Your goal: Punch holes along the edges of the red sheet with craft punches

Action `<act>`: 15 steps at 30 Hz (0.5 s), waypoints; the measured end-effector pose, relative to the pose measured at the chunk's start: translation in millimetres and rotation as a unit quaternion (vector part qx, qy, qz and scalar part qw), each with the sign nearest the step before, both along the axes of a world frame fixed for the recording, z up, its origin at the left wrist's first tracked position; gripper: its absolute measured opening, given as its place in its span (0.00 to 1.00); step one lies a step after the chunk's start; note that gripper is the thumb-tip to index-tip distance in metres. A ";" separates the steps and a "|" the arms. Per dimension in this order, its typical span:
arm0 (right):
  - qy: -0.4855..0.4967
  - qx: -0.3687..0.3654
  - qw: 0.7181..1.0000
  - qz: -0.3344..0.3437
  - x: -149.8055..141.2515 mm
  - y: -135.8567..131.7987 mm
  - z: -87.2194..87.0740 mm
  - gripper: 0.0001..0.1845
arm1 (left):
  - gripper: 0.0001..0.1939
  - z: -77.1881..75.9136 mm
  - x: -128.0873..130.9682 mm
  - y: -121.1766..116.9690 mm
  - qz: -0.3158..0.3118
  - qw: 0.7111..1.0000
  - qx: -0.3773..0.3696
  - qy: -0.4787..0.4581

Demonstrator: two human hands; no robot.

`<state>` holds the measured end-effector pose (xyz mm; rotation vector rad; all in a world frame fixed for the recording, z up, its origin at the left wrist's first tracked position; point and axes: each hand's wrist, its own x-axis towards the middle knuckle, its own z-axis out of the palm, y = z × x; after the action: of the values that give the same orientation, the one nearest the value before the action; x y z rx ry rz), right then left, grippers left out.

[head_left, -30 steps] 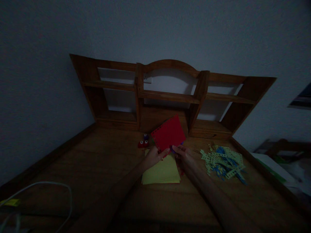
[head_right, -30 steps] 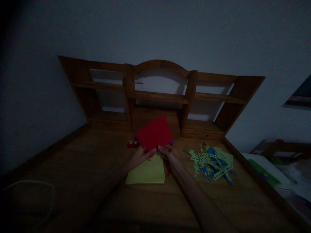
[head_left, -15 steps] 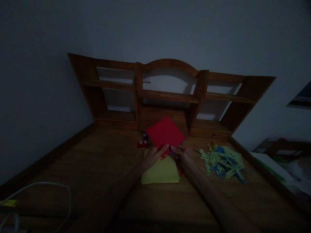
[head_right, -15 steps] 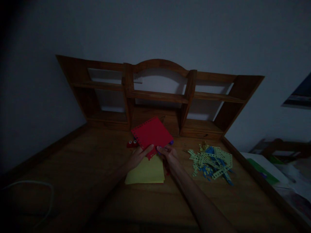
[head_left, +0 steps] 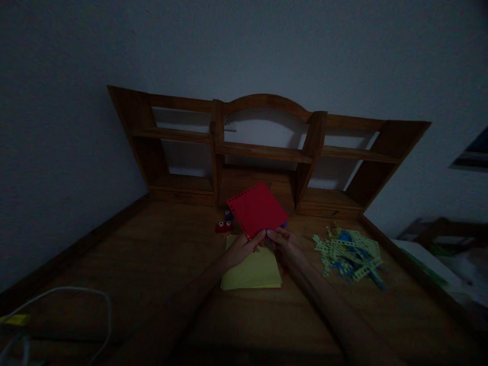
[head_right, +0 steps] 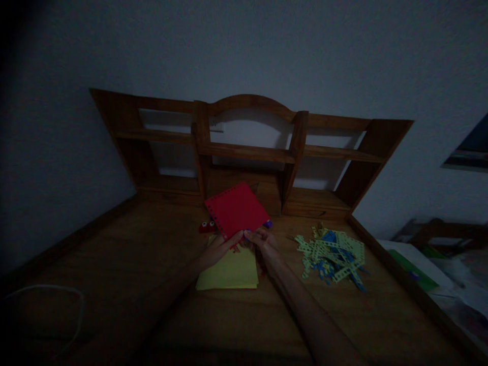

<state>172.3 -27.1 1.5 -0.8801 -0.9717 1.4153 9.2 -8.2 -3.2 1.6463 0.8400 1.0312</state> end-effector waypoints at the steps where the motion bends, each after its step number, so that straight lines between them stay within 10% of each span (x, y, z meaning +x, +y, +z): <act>1: 0.001 0.005 1.000 0.001 -0.7 -0.7 0.4 0.20 | 0.24 1.3 -0.3 -0.4 0.007 1.000 -0.004 -0.004; 15: -0.027 -0.017 0.999 0.030 4.1 2.7 -7.7 0.19 | 0.27 18.5 -3.3 -1.3 0.142 0.989 -0.011 -0.043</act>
<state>176.4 -24.3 -6.2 -0.9243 -1.0246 1.4698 5.9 -9.6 15.3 1.4782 1.0443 1.2751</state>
